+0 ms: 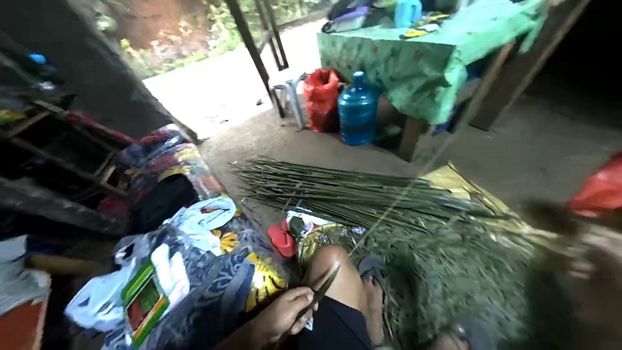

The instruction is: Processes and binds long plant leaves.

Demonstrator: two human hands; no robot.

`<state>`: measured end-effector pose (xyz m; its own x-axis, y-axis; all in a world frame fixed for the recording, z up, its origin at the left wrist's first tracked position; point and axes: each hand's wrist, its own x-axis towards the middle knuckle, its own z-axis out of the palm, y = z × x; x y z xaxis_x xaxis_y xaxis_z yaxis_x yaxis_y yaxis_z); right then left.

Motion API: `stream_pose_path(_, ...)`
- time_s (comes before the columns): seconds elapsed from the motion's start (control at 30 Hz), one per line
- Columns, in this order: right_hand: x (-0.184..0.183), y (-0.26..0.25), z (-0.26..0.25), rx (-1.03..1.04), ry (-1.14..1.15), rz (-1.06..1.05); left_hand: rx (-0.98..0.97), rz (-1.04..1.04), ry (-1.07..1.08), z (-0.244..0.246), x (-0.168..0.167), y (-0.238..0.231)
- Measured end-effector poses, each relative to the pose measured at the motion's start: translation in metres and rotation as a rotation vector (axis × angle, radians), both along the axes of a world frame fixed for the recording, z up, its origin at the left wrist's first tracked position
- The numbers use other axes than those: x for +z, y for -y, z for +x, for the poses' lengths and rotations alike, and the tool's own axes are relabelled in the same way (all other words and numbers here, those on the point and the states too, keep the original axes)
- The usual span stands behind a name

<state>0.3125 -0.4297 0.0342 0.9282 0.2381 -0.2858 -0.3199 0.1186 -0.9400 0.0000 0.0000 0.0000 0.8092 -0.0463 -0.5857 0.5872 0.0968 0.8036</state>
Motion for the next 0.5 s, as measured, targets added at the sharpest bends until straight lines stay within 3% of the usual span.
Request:
stream_pose_path(0.1,-0.039,-0.043,-0.04,0.143,-0.081,-0.127,-0.047,-0.341,-0.047,0.037,-0.005,0.023)
stream_pose_path(0.27,-0.071,-0.112,-0.107,0.449,-0.084,0.143,-0.184,-0.726,-0.158,0.074,-0.016,0.049)
stream_pose_path(0.5,-0.072,-0.123,-0.113,0.404,-0.088,0.317,-0.227,-1.106,-0.295,0.074,-0.018,0.054)
